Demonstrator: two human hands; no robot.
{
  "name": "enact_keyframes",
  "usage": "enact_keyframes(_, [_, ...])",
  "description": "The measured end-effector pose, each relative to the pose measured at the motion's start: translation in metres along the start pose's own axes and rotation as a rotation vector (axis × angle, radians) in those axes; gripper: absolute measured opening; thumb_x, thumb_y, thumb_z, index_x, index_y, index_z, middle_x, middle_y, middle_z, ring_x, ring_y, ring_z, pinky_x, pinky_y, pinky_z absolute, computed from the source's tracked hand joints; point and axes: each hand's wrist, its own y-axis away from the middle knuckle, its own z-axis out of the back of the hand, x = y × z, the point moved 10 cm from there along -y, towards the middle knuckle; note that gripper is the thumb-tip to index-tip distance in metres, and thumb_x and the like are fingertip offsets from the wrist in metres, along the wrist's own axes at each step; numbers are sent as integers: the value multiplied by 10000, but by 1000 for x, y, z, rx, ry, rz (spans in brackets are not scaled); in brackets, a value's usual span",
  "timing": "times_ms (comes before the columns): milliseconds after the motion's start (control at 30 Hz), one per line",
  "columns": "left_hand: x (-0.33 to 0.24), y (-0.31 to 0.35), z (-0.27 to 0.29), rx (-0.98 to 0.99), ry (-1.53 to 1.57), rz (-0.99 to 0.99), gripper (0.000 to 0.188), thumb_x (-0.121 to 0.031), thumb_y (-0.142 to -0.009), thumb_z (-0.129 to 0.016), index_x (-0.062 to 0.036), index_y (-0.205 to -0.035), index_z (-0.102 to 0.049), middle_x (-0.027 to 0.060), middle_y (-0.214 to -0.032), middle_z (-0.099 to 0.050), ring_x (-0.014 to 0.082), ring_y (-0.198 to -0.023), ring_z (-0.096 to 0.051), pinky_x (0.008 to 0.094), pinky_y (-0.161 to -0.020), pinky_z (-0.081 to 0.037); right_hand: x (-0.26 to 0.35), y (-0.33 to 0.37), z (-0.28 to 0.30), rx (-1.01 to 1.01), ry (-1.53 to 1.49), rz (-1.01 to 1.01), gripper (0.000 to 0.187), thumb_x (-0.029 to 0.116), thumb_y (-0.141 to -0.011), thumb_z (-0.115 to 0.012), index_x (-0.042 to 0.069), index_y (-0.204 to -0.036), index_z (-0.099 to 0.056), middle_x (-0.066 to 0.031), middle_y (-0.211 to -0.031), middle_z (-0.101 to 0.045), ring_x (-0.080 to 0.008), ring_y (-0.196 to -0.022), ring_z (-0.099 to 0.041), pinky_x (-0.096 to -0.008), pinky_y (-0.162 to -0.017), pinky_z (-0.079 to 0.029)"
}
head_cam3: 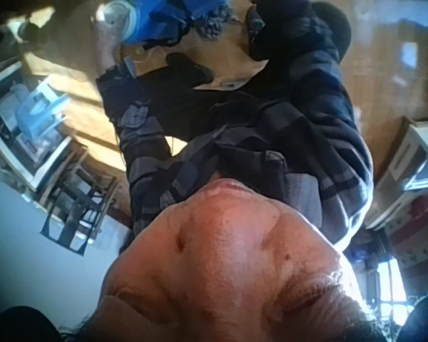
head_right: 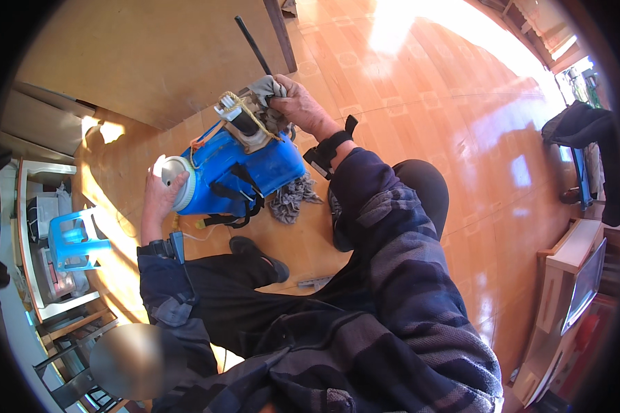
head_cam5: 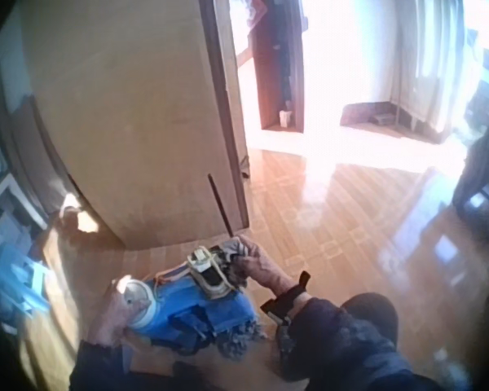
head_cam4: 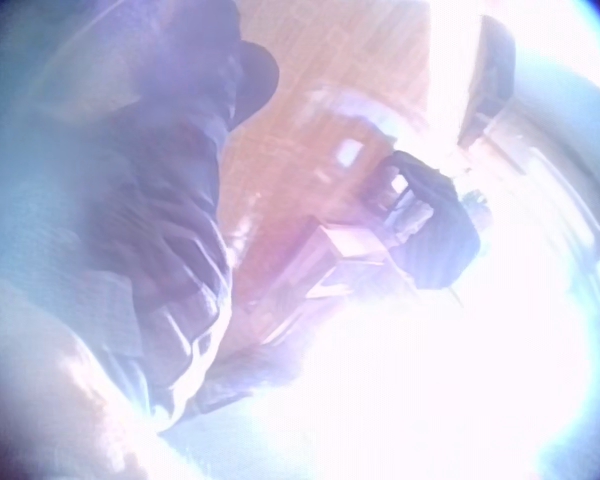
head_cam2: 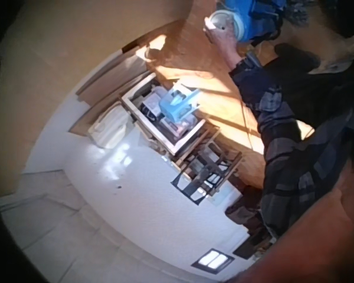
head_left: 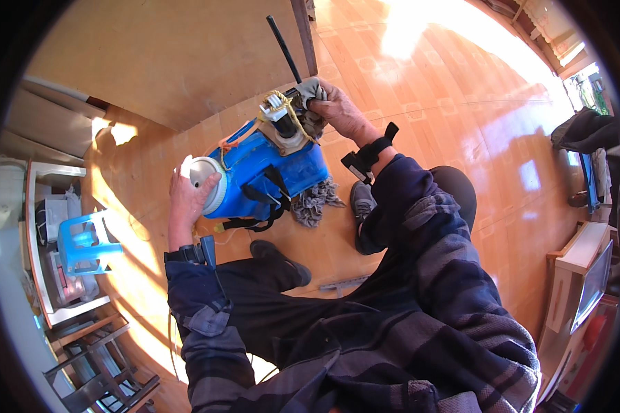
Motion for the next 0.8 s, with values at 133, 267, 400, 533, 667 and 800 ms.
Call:
enact_keyframes(133, [-3,1,2,-7,16,-8,1112,-775,-822,-751,41,-1538,-510,298,-1500,-560,441,-1419,-531,515,-1202,-417,-16,-5,2,-15,23,46,290,9,-991,-610,82,-1271,-635,38,-1074,-682,-74,-987,-641,-265,-874,-560])
enact_keyframes(267, [-3,2,2,-7,13,-8,1124,-791,-817,-748,37,-1540,-510,292,-1501,-560,439,-1424,-527,512,-1203,-416,-4,-2,14,-164,329,49,387,81,-936,-712,66,-1313,-628,-168,-1018,-718,-304,-976,-724,-406,-873,-573])
enact_keyframes(400, [-2,3,3,-43,16,-13,1114,-796,-809,-750,35,-1521,-538,289,-1493,-577,440,-1415,-539,512,-1206,-416,46,13,21,-194,635,174,352,66,-903,-750,72,-1254,-723,-200,-1105,-771,-366,-1033,-757,-429,-904,-604])
enact_keyframes(533, [-1,2,3,-55,34,-11,1099,-789,-802,-756,34,-1503,-560,296,-1482,-588,440,-1409,-548,518,-1191,-432,89,18,66,-262,65,250,313,26,-934,-705,17,-1247,-719,-52,-1051,-770,-147,-936,-727,-292,-818,-592])
enact_keyframes(667, [-4,2,5,-52,29,-12,1095,-783,-796,-761,27,-1505,-559,293,-1485,-587,443,-1414,-543,518,-1194,-430,79,38,124,-635,-174,300,257,44,-969,-693,-31,-1214,-686,-77,-1036,-750,-139,-886,-716,-273,-770,-589])
enact_keyframes(800, [-4,4,6,-33,25,18,1080,-760,-804,-761,22,-1518,-547,290,-1475,-592,442,-1404,-549,508,-1200,-421,4,42,75,-426,-138,-91,271,154,-964,-717,-50,-1141,-703,-107,-1001,-752,-203,-881,-731,-364,-777,-598])
